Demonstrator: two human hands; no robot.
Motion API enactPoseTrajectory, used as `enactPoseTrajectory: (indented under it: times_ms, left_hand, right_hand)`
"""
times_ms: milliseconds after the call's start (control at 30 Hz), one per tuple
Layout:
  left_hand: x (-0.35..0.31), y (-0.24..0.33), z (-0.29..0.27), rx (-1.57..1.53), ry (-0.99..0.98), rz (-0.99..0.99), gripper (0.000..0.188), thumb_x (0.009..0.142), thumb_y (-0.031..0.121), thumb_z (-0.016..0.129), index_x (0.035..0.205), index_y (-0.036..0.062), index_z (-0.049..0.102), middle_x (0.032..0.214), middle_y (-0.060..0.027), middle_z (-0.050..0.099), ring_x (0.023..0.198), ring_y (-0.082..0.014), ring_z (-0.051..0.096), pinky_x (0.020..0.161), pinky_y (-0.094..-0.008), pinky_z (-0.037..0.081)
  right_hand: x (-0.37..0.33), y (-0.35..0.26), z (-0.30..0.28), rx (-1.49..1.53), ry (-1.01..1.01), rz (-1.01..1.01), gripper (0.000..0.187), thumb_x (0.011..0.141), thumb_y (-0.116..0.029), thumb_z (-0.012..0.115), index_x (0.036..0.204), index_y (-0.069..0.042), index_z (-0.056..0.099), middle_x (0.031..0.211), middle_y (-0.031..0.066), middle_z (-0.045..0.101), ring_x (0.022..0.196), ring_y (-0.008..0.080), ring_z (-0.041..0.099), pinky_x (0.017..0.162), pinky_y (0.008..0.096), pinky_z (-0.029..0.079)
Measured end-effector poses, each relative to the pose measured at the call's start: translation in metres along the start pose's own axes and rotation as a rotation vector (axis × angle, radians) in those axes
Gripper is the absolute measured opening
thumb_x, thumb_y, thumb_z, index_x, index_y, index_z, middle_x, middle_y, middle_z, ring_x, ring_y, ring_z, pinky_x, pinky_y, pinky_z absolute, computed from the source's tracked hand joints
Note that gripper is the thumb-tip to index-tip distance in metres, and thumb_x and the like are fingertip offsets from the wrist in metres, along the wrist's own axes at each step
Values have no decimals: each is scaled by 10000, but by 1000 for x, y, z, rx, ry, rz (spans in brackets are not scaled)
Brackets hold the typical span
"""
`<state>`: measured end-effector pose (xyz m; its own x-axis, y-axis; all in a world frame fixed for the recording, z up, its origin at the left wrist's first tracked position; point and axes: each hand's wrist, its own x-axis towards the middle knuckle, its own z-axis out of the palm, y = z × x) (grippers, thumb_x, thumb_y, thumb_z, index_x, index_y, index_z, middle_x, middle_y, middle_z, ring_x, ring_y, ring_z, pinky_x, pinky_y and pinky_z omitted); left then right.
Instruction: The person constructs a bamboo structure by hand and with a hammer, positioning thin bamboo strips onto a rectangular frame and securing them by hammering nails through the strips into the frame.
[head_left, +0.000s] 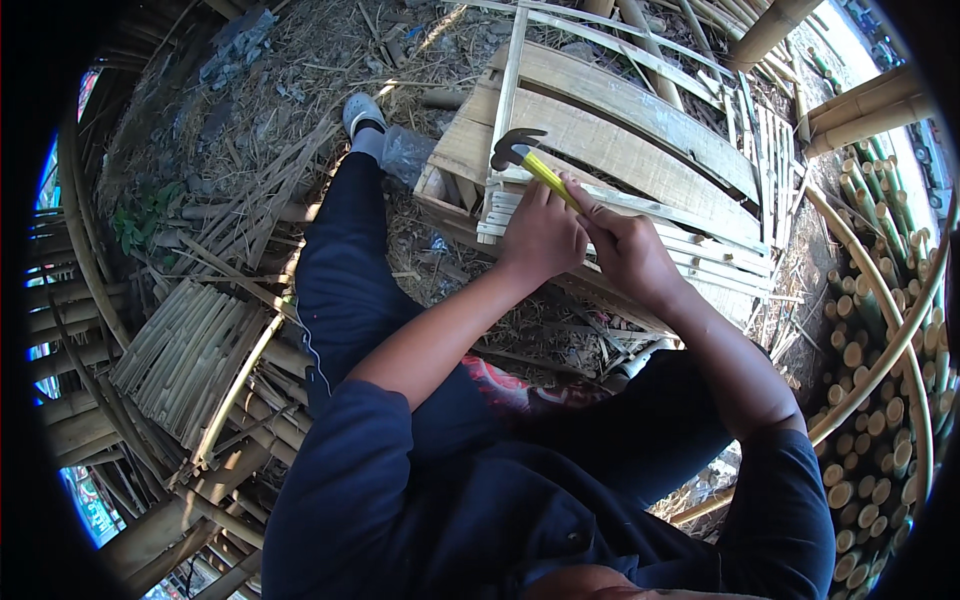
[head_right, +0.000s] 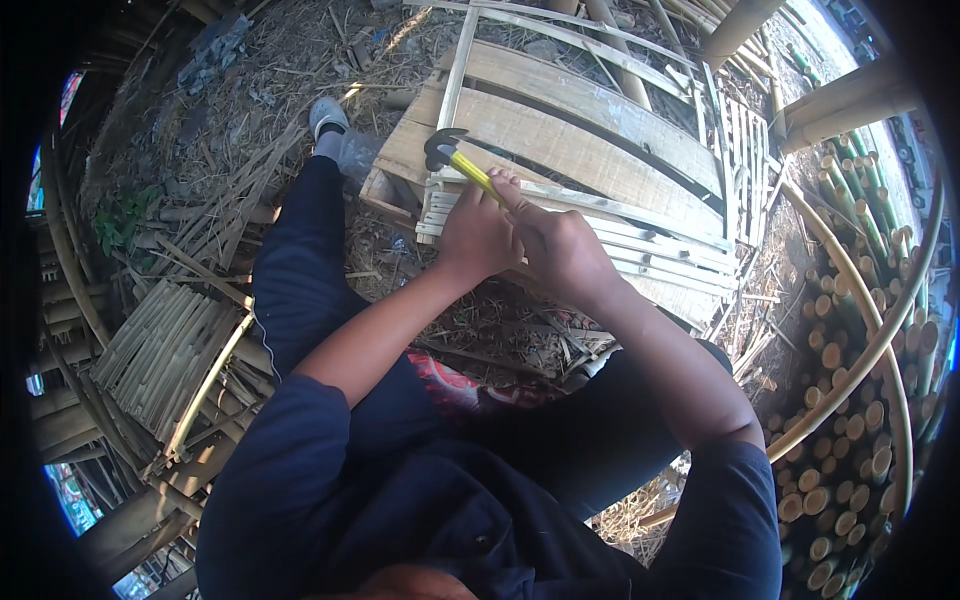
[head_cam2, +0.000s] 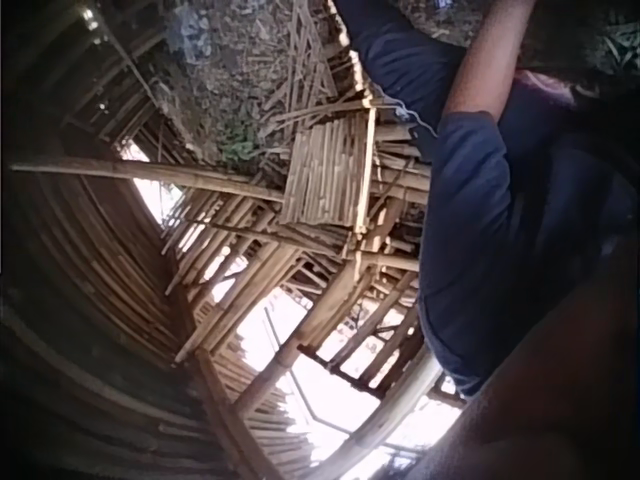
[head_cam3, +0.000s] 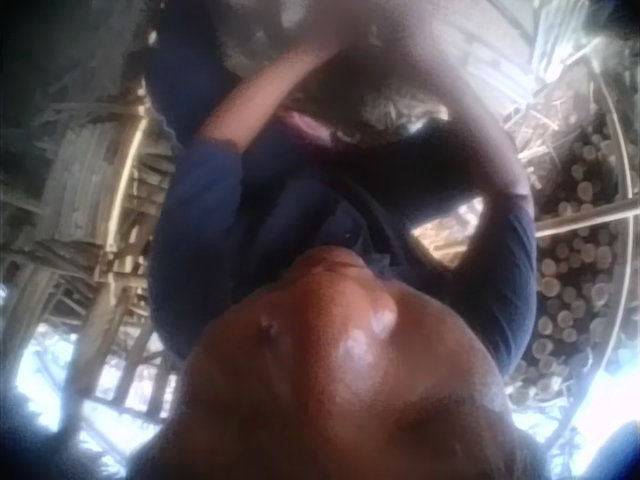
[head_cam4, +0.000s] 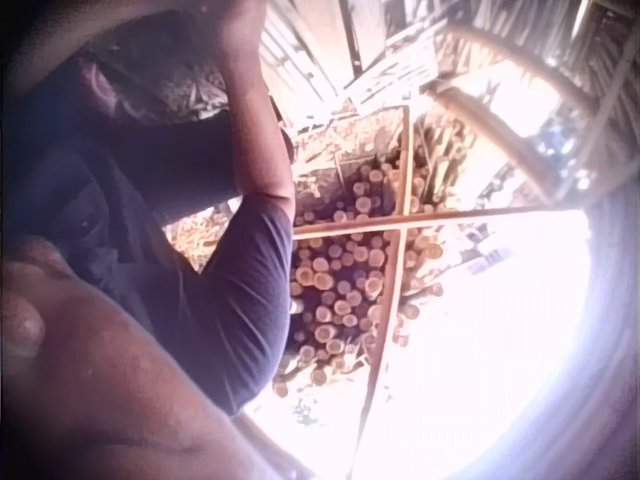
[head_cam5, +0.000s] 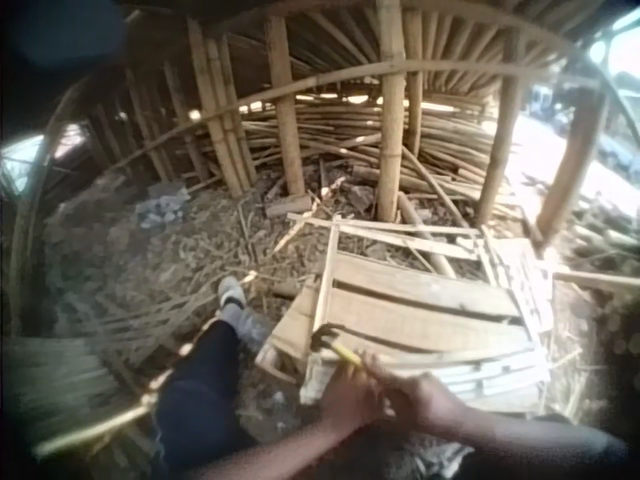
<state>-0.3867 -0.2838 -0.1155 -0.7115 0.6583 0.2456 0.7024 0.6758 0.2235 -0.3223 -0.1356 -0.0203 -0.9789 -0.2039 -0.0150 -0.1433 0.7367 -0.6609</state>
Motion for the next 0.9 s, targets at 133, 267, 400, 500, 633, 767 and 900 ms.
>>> enactPoseTrajectory:
  times_ms: [133,267,400,500,633,767,900]
  left_hand:
    - [1,3,-5,-27,-37,-24,532,905,232,540,1309,-113,582,1354,-281,585,1348,-400,478,1172,-442,359]
    - [0,1,-2,-46,100,46,528,858,199,555,1275,-122,584,1244,-301,610,1238,-423,527,1134,-460,391]
    - [2,2,-10,-6,76,55,586,889,260,543,1303,-154,529,1298,-321,569,1320,-401,478,1170,-481,343]
    - [2,-4,7,-37,98,74,555,897,237,546,1290,-155,534,1293,-325,570,1326,-411,465,1169,-480,342]
    - [0,1,-4,-75,108,31,605,883,278,624,1324,-130,556,1371,-273,567,1335,-401,487,1148,-437,388]
    - [-1,2,-7,-76,4,-48,562,897,260,611,1310,-118,571,1358,-269,577,1346,-406,474,1140,-439,401]
    - [0,0,0,-94,62,-8,556,899,263,609,1310,-110,573,1363,-265,576,1357,-408,467,1147,-442,393]
  right_hand:
    - [-1,-3,5,123,137,-32,446,995,-55,603,1438,-90,576,662,238,557,496,160,474,583,308,496]
    - [0,8,10,61,86,-36,563,961,-35,582,1510,-107,480,701,196,638,570,310,658,600,436,517]
    - [2,-6,2,108,366,-75,568,940,-13,586,1496,-84,494,689,210,631,545,314,639,578,432,511]
    - [2,1,5,67,245,-68,569,914,-10,592,1475,-70,516,660,204,617,543,328,637,568,438,506]
    - [1,9,19,32,126,-71,592,918,-20,581,1499,-76,483,640,192,610,536,322,639,566,443,506]
    - [-4,-10,12,148,131,71,515,1004,-62,579,1507,-139,499,690,219,625,526,273,585,618,349,517]
    - [-1,-3,16,46,88,7,502,1017,-91,581,1509,-149,499,692,214,622,521,225,560,614,315,509]
